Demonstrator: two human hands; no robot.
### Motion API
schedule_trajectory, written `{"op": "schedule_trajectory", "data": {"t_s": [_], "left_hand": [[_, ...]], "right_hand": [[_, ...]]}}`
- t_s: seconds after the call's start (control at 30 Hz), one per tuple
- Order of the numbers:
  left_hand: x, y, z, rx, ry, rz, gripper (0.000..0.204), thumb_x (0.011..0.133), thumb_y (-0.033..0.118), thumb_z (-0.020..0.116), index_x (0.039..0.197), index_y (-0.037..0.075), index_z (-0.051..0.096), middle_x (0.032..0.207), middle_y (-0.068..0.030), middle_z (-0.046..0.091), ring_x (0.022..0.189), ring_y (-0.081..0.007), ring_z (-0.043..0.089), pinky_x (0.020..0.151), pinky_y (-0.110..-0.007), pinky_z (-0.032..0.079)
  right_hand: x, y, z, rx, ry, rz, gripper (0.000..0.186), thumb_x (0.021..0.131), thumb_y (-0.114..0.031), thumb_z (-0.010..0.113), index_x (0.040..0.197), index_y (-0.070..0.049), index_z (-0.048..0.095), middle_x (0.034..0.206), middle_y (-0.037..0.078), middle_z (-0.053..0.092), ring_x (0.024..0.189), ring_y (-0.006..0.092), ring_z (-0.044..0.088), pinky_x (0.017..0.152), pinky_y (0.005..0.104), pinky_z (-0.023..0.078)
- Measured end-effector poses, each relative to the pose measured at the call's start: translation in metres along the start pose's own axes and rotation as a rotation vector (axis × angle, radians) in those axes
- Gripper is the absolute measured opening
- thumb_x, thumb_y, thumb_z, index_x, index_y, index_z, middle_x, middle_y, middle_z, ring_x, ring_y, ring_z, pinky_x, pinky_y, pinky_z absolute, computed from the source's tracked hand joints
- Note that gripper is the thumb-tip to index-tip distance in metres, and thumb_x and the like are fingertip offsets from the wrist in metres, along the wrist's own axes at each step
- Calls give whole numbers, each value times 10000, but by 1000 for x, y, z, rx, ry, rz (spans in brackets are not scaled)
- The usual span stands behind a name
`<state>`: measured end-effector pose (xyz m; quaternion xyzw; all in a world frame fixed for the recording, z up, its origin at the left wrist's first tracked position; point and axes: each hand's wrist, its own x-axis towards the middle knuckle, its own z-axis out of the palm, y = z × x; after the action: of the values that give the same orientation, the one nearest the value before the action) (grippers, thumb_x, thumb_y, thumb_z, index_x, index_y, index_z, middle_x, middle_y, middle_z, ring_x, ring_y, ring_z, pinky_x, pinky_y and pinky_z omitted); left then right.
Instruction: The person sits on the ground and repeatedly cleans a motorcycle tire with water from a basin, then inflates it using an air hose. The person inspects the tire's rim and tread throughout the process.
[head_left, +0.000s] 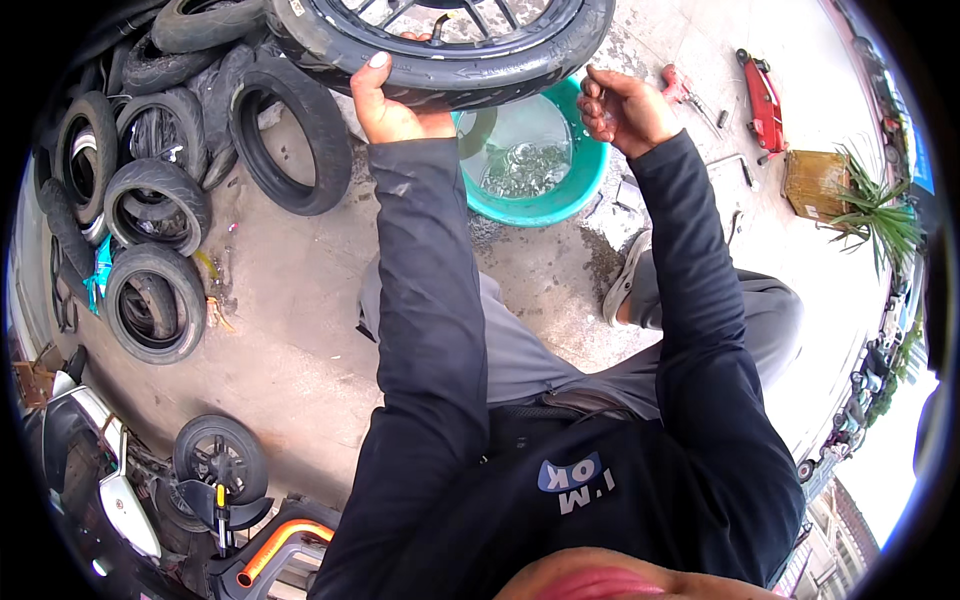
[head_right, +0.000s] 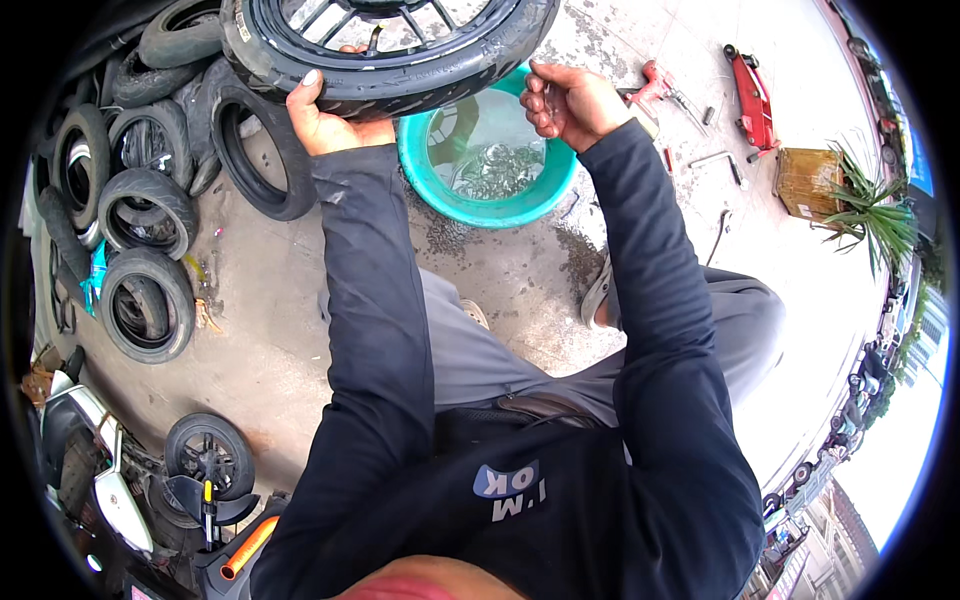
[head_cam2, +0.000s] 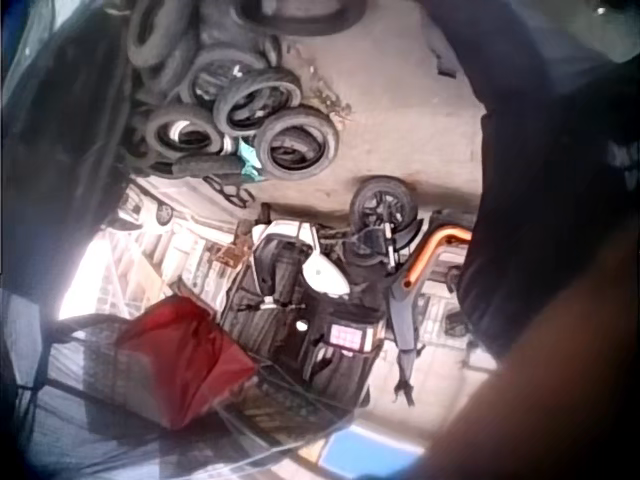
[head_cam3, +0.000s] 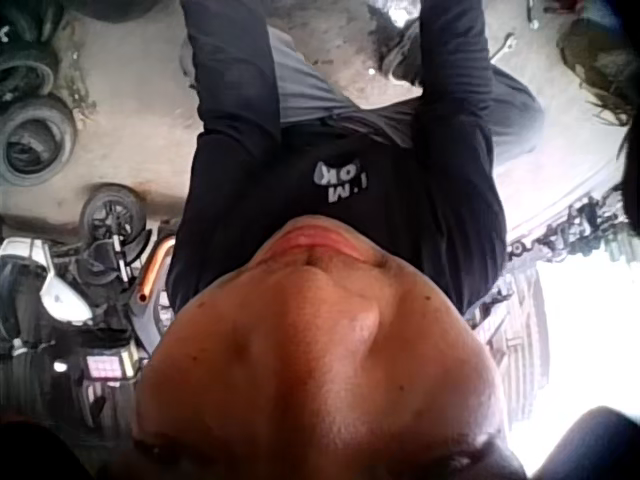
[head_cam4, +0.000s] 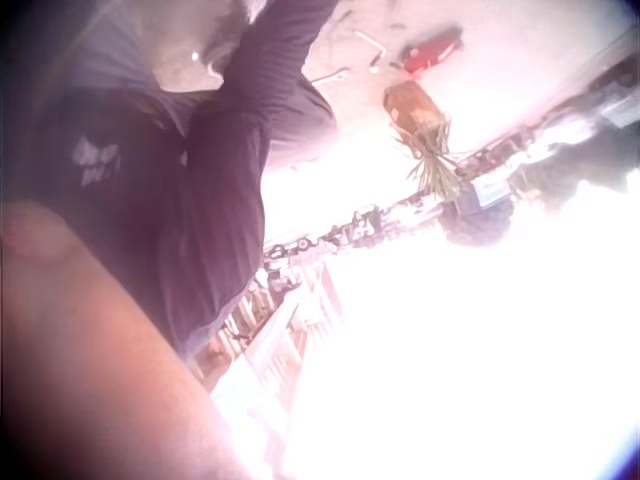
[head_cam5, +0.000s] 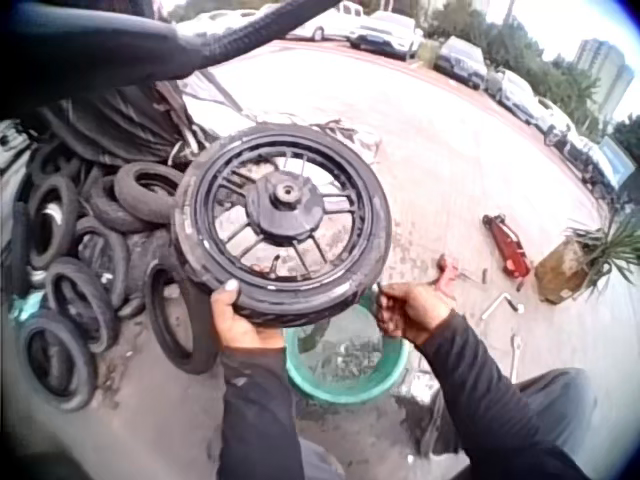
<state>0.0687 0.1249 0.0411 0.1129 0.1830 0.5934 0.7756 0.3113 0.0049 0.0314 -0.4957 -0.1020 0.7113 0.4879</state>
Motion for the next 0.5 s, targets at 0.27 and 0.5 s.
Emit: {"op": "schedule_trajectory", "data": {"t_s": [0.27, 0.5], "left_hand": [[8, -49, 13, -93, -13, -176, 456, 787, 351, 586, 1081, 3, 604, 1039, -134, 636, 1022, -297, 599, 973, -488, 463], [4, -62, 27, 11, -16, -174, 472, 784, 337, 585, 1109, -5, 581, 1034, -145, 646, 1017, -306, 611, 983, -478, 470]], "right_hand": [[-7, -102, 134, -541, -137, -228, 275, 1014, -167, 543, 1034, 69, 684, 908, 138, 728, 761, 215, 717, 698, 331, 595], [-28, -103, 118, -663, -47, -288, 260, 1011, -160, 571, 1104, 60, 674, 997, 101, 728, 886, 168, 699, 817, 290, 562]]}}
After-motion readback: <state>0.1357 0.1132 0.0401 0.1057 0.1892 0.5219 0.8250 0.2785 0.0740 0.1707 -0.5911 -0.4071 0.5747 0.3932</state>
